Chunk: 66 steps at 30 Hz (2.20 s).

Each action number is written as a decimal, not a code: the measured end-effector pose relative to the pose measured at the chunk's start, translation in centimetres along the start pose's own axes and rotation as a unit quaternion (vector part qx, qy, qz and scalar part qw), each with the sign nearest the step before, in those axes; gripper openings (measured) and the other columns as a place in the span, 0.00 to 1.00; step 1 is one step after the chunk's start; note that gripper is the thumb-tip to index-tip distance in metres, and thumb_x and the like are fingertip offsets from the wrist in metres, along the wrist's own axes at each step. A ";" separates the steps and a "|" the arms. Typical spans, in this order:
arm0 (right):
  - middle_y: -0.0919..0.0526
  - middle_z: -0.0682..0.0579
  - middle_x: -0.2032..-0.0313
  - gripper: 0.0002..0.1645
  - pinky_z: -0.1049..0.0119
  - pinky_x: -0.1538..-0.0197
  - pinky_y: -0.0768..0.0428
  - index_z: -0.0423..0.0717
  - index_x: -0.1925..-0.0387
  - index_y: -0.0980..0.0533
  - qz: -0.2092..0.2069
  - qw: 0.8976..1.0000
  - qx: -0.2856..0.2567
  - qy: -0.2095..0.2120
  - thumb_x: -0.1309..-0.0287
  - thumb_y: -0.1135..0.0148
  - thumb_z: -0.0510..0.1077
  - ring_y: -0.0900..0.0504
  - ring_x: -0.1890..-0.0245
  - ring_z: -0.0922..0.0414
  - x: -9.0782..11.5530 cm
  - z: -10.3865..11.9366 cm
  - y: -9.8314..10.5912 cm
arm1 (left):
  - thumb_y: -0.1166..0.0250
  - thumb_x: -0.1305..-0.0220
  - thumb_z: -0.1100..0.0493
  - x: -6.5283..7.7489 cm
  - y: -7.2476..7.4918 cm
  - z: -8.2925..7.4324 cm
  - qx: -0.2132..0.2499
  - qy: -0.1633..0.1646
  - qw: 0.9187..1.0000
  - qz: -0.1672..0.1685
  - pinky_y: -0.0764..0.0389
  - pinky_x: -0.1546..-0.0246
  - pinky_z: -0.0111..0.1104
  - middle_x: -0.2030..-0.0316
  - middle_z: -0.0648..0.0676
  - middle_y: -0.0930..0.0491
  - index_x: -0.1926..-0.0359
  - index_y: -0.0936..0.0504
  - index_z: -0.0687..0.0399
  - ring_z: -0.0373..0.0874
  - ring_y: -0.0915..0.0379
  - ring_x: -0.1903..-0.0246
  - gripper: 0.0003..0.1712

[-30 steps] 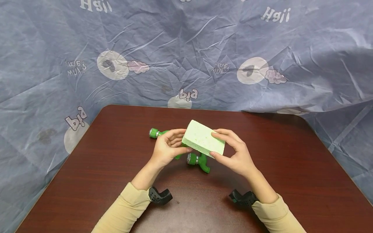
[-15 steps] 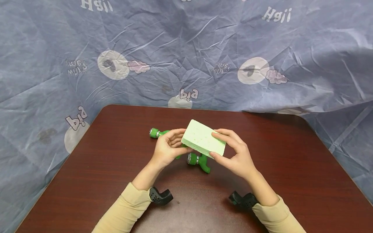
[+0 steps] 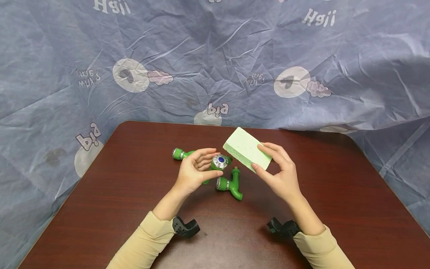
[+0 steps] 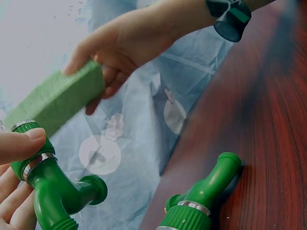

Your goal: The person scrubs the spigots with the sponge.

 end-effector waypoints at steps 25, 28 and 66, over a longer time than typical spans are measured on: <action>0.24 0.32 0.58 0.26 0.73 0.51 0.27 0.27 0.59 0.23 0.039 0.995 -0.044 0.077 0.69 0.32 0.26 0.23 0.56 0.49 0.0 0.4 -0.3 | 0.30 0.62 0.82 -0.4 1.0 -0.5 0.045 -0.022 0.998 -0.027 0.22 0.51 0.38 0.52 0.69 0.23 0.48 0.28 0.77 0.44 0.21 0.56 0.34; 0.23 0.32 0.58 0.26 0.74 0.51 0.28 0.27 0.59 0.23 0.012 0.998 -0.023 0.057 0.70 0.31 0.25 0.24 0.56 0.50 -0.1 0.1 0.2 | 0.30 0.62 0.81 -0.4 1.3 -0.3 0.033 -0.017 0.999 -0.032 0.22 0.52 0.36 0.51 0.66 0.23 0.48 0.27 0.75 0.41 0.21 0.57 0.34; 0.23 0.30 0.57 0.26 0.73 0.52 0.30 0.26 0.58 0.23 -0.036 0.999 -0.012 0.019 0.67 0.32 0.25 0.25 0.54 0.53 -0.5 -0.9 1.7 | 0.29 0.51 0.65 -0.7 4.1 6.5 -0.116 0.208 0.971 0.016 0.27 0.60 0.31 0.47 0.57 0.25 0.48 0.23 0.63 0.44 0.32 0.56 0.26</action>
Point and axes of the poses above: each hand's wrist, its own x-axis away from the middle knuckle, its own y-axis out of the back of the hand, z = x × y, the point moved 6 cm from there along -x, towards the middle knuckle
